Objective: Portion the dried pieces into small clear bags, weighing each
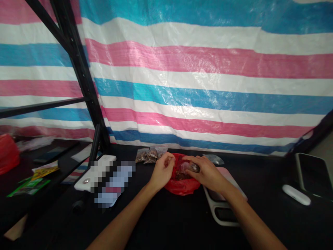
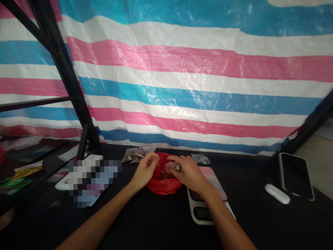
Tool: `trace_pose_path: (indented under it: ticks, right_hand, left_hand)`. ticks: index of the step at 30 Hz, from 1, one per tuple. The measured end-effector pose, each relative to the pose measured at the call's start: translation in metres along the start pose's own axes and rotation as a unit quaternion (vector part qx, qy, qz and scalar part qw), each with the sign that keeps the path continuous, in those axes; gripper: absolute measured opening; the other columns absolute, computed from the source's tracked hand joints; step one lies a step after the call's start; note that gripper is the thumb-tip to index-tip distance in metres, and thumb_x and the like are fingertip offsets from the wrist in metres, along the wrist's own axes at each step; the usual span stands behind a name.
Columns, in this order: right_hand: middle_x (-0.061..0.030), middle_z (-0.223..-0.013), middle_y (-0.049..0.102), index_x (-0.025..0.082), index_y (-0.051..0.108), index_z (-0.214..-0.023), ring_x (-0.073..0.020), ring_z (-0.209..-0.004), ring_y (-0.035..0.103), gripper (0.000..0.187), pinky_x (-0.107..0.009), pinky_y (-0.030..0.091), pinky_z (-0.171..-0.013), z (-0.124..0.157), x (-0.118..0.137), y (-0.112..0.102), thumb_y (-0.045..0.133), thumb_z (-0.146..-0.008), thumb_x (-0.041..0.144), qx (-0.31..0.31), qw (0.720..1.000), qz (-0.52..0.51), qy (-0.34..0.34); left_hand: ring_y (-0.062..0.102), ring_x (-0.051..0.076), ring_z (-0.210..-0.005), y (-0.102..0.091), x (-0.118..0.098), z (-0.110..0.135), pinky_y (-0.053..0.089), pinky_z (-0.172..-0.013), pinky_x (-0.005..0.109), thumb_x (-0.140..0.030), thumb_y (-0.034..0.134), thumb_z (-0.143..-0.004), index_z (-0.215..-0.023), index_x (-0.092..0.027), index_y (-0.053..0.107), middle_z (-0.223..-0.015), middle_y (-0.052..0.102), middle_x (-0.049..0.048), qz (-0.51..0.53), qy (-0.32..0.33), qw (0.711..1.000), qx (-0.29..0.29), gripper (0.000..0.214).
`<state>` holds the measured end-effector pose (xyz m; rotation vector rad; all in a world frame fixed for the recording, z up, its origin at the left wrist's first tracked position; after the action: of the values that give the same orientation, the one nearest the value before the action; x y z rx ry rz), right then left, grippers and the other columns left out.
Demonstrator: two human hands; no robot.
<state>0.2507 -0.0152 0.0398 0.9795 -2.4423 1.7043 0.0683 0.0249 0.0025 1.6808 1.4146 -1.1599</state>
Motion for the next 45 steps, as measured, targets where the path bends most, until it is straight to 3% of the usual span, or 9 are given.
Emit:
trace_pose_path:
  ticks: [9,15,22,25,28,33,39,42,45]
  right_hand:
    - [-0.0033,-0.115,0.076,0.028,0.069,-0.119,-0.0252,-0.100,0.069,0.035,-0.043,0.048,-0.095,-0.002,-0.001,0.002,0.065,-0.085,0.021,-0.010,0.998,-0.067,0.004]
    - [-0.0039,-0.099,0.076,0.023,0.066,-0.111,-0.0224,-0.090,0.071,0.024,-0.037,0.055,-0.085,-0.005,-0.001,0.003,0.064,-0.088,0.030,-0.064,0.971,-0.227,0.038]
    - [-0.0028,-0.101,0.070,0.027,0.050,-0.107,-0.0199,-0.094,0.069,0.028,-0.033,0.058,-0.082,-0.005,0.010,0.010,0.065,-0.088,0.040,-0.072,0.932,-0.353,0.046]
    - [-0.0046,-0.110,0.068,0.027,0.049,-0.108,-0.0206,-0.106,0.067,0.028,-0.036,0.056,-0.091,-0.005,0.016,0.009,0.061,-0.091,0.046,-0.090,0.929,-0.357,0.036]
    - [-0.0036,-0.099,0.069,0.027,0.049,-0.104,-0.0210,-0.097,0.069,0.028,-0.037,0.056,-0.090,-0.007,0.013,0.009,0.061,-0.091,0.048,-0.136,0.924,-0.354,0.053]
    - [-0.0047,-0.087,0.071,0.024,0.056,-0.106,-0.0219,-0.079,0.069,0.036,-0.036,0.057,-0.073,-0.010,0.001,0.017,0.066,-0.086,0.052,-0.150,0.919,-0.349,0.103]
    - [-0.0023,-0.085,0.067,0.024,0.056,-0.110,-0.0201,-0.077,0.065,0.032,-0.035,0.054,-0.075,-0.008,0.005,0.014,0.065,-0.086,0.043,-0.168,0.923,-0.331,0.097]
    - [-0.0021,-0.086,0.064,0.024,0.053,-0.112,-0.0201,-0.080,0.064,0.021,-0.035,0.052,-0.077,-0.005,0.010,0.011,0.053,-0.091,0.028,-0.183,0.944,-0.266,0.070]
    - [-0.0025,-0.090,0.061,0.024,0.051,-0.118,-0.0190,-0.079,0.062,0.027,-0.034,0.052,-0.077,-0.003,0.013,0.012,0.046,-0.091,0.021,-0.180,0.956,-0.225,0.044]
  left_hand:
    - [0.056,0.014,-0.071,0.003,-0.015,0.008,0.041,-0.068,0.025,-0.024,0.054,-0.090,-0.090,-0.021,0.057,-0.079,0.060,-0.0015,-0.102,0.039,0.992,0.064,0.005]
    - [0.058,0.015,-0.069,0.001,-0.012,0.011,0.040,-0.066,0.027,-0.044,0.066,-0.086,-0.093,-0.022,0.059,-0.079,0.064,-0.0021,-0.181,0.004,0.981,0.065,0.024]
    - [0.062,0.016,-0.071,0.010,0.000,0.002,0.046,-0.069,0.026,-0.046,0.060,-0.091,-0.094,-0.018,0.065,-0.077,0.067,0.0004,0.010,-0.017,0.997,0.076,0.028]
    - [0.065,0.018,-0.081,0.006,-0.001,-0.002,0.049,-0.077,0.028,-0.043,0.060,-0.091,-0.102,-0.018,0.068,-0.089,0.072,0.0027,0.028,-0.001,1.000,0.009,0.028]
    - [0.066,0.020,-0.094,0.000,-0.006,-0.003,0.048,-0.088,0.030,-0.039,0.057,-0.094,-0.103,-0.019,0.071,-0.099,0.074,0.0046,0.007,0.017,1.000,-0.021,0.026]
    - [0.065,0.021,-0.089,-0.005,-0.018,-0.001,0.047,-0.082,0.029,-0.035,0.056,-0.095,-0.094,-0.020,0.073,-0.093,0.073,0.0043,-0.040,0.051,0.998,-0.021,0.023]
    - [0.060,0.019,-0.077,-0.006,-0.021,0.005,0.043,-0.074,0.028,-0.036,0.051,-0.098,-0.081,-0.020,0.069,-0.079,0.066,0.0026,-0.121,0.096,0.987,-0.041,0.029]
    - [0.063,0.019,-0.080,0.000,-0.022,0.008,0.045,-0.077,0.028,-0.035,0.048,-0.100,-0.084,-0.021,0.070,-0.083,0.068,0.0031,-0.126,0.109,0.986,-0.008,0.031]
    - [0.067,0.020,-0.093,0.001,-0.023,0.009,0.047,-0.088,0.029,-0.032,0.046,-0.102,-0.095,-0.022,0.073,-0.097,0.073,0.0053,-0.130,0.126,0.983,0.021,0.030]
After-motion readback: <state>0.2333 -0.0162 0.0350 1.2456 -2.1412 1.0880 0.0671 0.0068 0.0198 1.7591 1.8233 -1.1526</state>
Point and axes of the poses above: each hand's wrist, its own z-axis away from the middle knuckle, its own y-axis out of the palm, x = y × z, the point moved 3 cm from there along -z, towards the middle knuckle
